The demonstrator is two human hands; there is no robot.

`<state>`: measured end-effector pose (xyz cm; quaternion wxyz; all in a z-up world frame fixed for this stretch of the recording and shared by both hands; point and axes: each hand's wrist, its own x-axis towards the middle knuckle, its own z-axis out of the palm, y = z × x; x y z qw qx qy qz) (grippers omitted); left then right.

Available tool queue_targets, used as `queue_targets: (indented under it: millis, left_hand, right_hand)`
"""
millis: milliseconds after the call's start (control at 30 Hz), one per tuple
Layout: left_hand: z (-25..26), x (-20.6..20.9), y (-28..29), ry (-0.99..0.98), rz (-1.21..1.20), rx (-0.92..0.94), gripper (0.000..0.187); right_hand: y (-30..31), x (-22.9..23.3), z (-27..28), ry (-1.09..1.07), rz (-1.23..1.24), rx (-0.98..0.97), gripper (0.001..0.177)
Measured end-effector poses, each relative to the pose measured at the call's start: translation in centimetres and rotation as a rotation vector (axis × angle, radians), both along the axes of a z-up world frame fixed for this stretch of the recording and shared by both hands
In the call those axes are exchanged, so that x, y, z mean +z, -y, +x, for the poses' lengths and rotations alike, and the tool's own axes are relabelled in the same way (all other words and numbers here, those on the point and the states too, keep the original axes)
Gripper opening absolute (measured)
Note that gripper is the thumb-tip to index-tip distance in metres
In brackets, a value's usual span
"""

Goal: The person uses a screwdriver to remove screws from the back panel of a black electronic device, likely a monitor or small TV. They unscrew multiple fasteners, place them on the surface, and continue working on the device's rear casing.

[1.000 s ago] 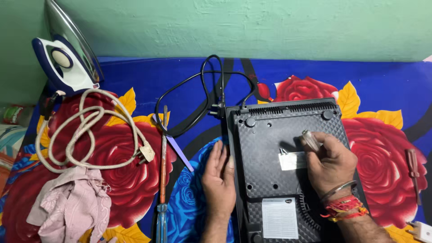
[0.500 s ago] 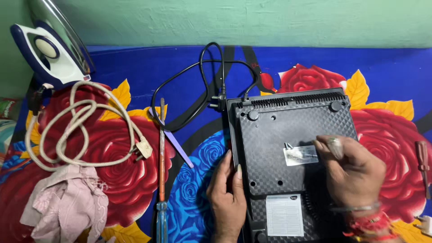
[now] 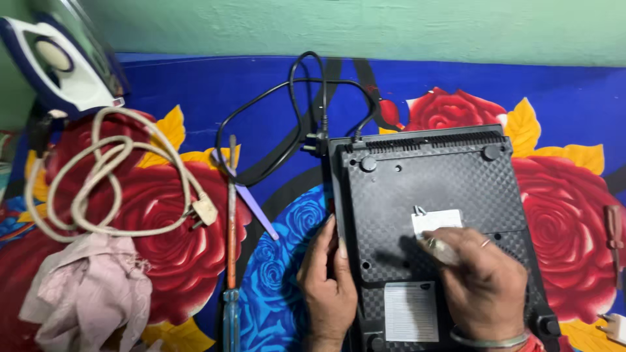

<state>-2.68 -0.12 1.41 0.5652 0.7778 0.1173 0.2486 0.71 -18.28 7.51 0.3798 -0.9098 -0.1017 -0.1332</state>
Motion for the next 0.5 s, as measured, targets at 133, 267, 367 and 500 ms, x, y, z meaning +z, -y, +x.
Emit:
queue_targets:
  millis: [133,267,367,500]
  left_hand:
    - [-0.1,-0.1,0.0,-0.013,-0.007,-0.009,0.036]
    - [-0.2,-0.2,0.0,-0.002,-0.065,-0.017,0.038]
    - [-0.3,-0.2,0.2,0.027,-0.09,-0.026,0.039]
    - [-0.3,-0.4,0.0,-0.005,-0.054,-0.016,0.038]
  right_hand:
    - [-1.8,0.3,-1.1,-0.087,-0.044,0.082,0.043]
    - [-3.4,0.3,-1.5,-0.004,-0.051,0.232,0.041]
    - [-4.1,0.3,-1.5,0.002,-0.093,0.258,0.036]
    - [-4.4,0.5,-1.5,-0.046,-0.169,0.279,0.033]
